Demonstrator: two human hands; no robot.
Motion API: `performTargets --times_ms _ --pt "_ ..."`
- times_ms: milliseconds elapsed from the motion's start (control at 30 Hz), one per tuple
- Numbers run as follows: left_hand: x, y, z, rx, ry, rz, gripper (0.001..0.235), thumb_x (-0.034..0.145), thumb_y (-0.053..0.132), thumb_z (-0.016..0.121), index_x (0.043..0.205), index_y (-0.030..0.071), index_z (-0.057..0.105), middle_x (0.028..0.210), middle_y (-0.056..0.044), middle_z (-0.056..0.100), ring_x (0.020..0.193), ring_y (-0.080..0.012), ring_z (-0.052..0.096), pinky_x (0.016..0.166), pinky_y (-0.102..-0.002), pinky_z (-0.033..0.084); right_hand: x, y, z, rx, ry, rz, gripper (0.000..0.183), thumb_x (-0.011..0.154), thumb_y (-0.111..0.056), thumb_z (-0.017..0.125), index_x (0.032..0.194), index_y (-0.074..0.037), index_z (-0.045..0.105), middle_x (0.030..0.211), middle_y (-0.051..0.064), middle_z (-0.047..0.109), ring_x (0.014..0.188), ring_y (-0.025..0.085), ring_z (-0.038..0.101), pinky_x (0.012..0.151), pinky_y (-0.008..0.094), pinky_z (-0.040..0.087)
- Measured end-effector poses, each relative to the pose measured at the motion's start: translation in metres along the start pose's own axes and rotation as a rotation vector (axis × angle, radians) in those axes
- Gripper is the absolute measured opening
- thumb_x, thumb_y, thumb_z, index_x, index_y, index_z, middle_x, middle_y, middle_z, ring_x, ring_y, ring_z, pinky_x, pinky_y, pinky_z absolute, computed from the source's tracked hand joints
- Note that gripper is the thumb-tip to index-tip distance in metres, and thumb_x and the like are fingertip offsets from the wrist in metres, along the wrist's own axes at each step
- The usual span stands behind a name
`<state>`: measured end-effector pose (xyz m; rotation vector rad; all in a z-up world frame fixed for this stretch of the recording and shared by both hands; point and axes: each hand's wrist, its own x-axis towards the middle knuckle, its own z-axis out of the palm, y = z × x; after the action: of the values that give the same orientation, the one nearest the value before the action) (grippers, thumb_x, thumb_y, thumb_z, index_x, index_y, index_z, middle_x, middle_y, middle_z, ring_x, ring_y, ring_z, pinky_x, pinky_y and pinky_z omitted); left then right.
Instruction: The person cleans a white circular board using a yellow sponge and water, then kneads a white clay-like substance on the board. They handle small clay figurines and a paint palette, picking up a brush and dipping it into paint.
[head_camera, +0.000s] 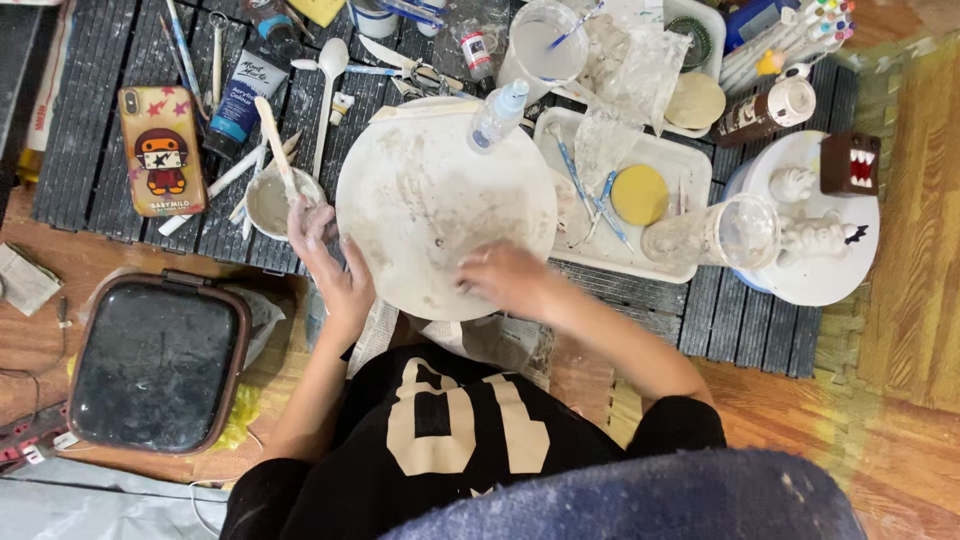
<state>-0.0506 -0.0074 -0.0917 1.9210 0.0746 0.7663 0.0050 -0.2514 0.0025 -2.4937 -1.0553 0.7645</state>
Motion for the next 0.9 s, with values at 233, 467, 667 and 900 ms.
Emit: performTargets --times_ms 233,467,667,900 --pt "-0.005 0.009 -0.004 0.107 -0.029 0.019 0.046 0.104 -0.009 0.047 0.148 0.002 0.039 0.159 -0.021 0.034 0.135 -0.0335 0.051 0.105 -0.040 0.048 0.060 0.031 -0.027 0.135 0.473 -0.121 0.020 0.094 -0.009 0.072 0.113 -0.009 0.066 0.106 0.008 0.071 0.092 0.020 0.071 0.086 0.035 0.058" --pt "-0.005 0.003 -0.005 0.133 0.029 0.024 0.056 0.103 -0.008 0.049 0.156 -0.001 0.030 0.161 -0.022 0.034 0.132 -0.0321 0.054 0.105 -0.041 0.045 0.098 0.026 -0.002 -0.074 0.596 -0.149 0.016 0.092 -0.005 0.070 0.107 -0.009 0.070 0.101 0.007 0.075 0.099 0.023 0.073 0.099 0.043 0.056" --pt "0.005 0.008 -0.009 0.257 -0.011 0.156 0.052 0.102 -0.001 0.060 0.149 0.000 0.036 0.150 -0.021 0.046 0.127 -0.0311 0.055 0.102 -0.043 0.043 0.027 0.035 0.026 0.032 0.430 -0.200 0.014 0.093 -0.014 0.072 0.107 -0.013 0.072 0.116 0.006 0.077 0.112 0.027 0.071 0.108 0.047 0.050" --pt "0.027 0.034 0.000 0.207 -0.394 0.328 0.048 0.091 0.020 0.079 0.130 0.001 0.058 0.128 -0.014 0.066 0.116 -0.0285 0.063 0.100 -0.044 0.049 -0.008 0.066 0.022 1.298 0.366 0.026 0.049 0.096 -0.011 0.068 0.143 0.000 0.058 0.133 0.012 0.067 0.121 0.022 0.065 0.110 0.041 0.052"
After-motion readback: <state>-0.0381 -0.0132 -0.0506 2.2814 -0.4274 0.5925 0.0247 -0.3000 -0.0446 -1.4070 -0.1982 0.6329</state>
